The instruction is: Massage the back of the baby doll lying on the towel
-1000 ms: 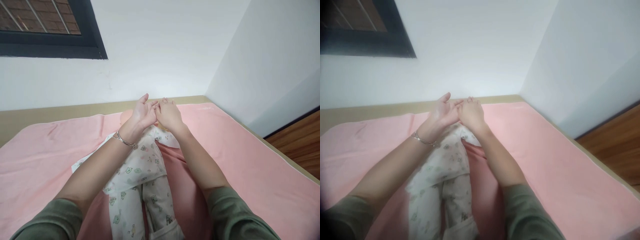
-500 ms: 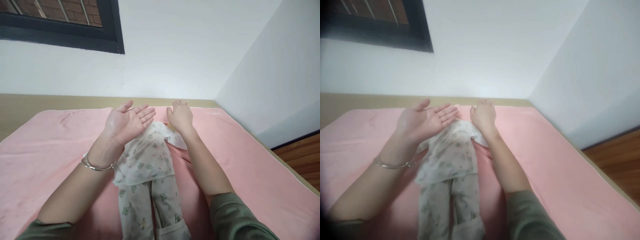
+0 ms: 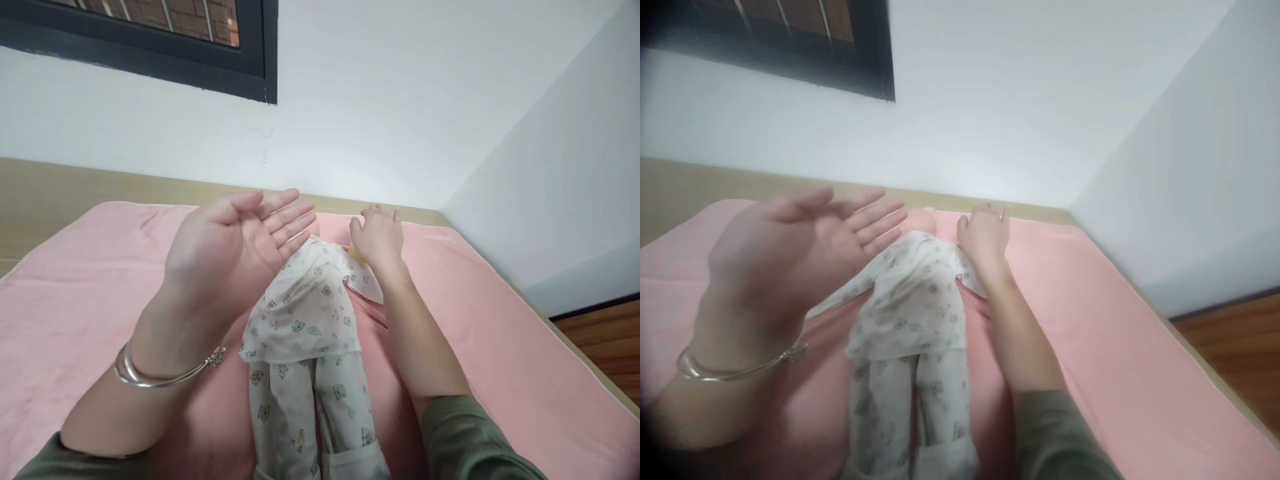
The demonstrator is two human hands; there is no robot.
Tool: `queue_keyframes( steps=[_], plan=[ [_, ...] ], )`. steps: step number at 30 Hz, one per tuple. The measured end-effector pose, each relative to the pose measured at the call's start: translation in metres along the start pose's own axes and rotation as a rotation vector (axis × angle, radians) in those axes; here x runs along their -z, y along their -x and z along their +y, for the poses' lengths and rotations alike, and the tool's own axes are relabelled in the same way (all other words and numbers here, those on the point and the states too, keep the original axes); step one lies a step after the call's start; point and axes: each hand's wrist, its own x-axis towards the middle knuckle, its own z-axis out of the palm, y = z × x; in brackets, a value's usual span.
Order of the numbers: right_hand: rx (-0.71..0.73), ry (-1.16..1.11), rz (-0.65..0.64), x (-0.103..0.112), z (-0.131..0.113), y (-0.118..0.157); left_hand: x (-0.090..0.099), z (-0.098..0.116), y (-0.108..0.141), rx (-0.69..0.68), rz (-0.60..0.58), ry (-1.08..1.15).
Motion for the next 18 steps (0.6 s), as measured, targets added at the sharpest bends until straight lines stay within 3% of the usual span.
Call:
queue_keyframes(
  steps=[5,8,11,14,18],
  plan=[
    [0.004,0.002,-0.044,-0.002,0.012,-0.001,-0.010,-0.019,0.009,0.071,-0.054,-0.011],
    [0.017,-0.015,-0.089,-0.001,0.015,-0.001,-0.010,-0.033,0.003,0.243,-0.130,-0.021],
    [0.024,-0.071,-0.095,0.009,0.003,0.007,-0.009,-0.045,-0.008,0.386,-0.114,-0.016],
    [0.168,-0.220,-0.075,0.025,-0.022,0.030,-0.011,-0.048,-0.013,0.374,-0.110,-0.001],
    [0.463,-0.443,-0.156,0.041,-0.059,0.079,-0.008,-0.043,-0.005,0.267,-0.162,0.080]
  ],
)
